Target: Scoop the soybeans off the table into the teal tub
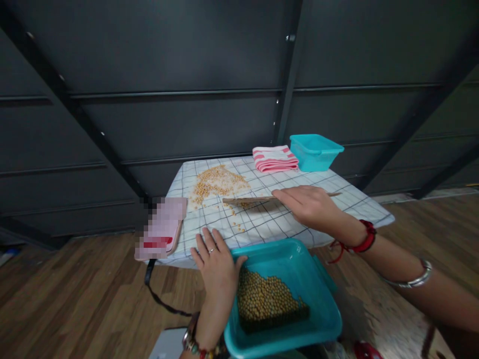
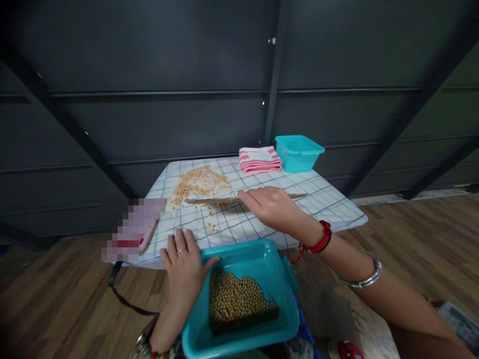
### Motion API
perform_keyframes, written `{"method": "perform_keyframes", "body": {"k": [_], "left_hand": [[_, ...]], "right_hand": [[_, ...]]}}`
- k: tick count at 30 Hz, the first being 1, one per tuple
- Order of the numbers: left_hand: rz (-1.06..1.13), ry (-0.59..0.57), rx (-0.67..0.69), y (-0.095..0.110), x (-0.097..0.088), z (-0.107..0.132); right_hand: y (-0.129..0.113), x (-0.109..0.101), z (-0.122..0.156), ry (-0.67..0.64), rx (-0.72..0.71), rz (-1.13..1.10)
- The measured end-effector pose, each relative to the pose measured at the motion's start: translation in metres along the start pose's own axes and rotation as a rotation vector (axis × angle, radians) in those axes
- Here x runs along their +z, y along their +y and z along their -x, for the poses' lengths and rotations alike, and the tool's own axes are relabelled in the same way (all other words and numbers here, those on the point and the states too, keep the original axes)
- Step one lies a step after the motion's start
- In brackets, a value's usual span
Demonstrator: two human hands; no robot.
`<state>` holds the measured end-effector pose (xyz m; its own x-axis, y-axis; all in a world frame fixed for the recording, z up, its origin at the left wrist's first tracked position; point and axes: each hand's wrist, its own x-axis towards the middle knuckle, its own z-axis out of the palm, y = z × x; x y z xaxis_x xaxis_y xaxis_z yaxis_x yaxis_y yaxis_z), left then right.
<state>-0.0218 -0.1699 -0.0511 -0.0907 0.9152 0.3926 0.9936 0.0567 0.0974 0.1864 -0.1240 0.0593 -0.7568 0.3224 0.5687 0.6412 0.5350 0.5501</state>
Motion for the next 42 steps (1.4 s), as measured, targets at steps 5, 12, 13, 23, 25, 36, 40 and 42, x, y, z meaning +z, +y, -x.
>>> {"method": "perform_keyframes", "body": {"k": [5,12,13,23,25,36,40,42], "left_hand": [[-0.020,0.011,-0.004,0.000,-0.001,0.001],[-0.037,-0.049,-0.023,0.001,-0.004,-0.002],[-0.038,-0.058,-0.027,0.001,-0.004,-0.002],[-0.043,-0.045,-0.017,0.000,-0.003,0.000],[-0.043,-0.035,-0.010,-0.001,-0.002,0.000],[-0.017,0.032,-0.002,-0.003,0.003,0.002],[0.021,0.009,-0.016,-0.003,0.004,0.003],[0.022,0.015,-0.006,-0.004,0.005,0.003]], "right_hand": [[0.000,0.002,-0.008,-0.008,-0.014,-0.001],[-0.001,0.000,-0.004,-0.033,-0.043,-0.007],[-0.001,-0.001,-0.003,-0.030,-0.047,-0.015],[-0.003,-0.002,-0.004,-0.004,-0.048,-0.015],[-0.005,-0.003,-0.005,-0.011,-0.054,-0.024],[-0.014,-0.019,-0.004,-0.070,-0.040,-0.086],[-0.011,-0.019,-0.006,-0.044,-0.026,-0.052],[-0.009,-0.016,-0.009,-0.026,-0.030,-0.021]]}}
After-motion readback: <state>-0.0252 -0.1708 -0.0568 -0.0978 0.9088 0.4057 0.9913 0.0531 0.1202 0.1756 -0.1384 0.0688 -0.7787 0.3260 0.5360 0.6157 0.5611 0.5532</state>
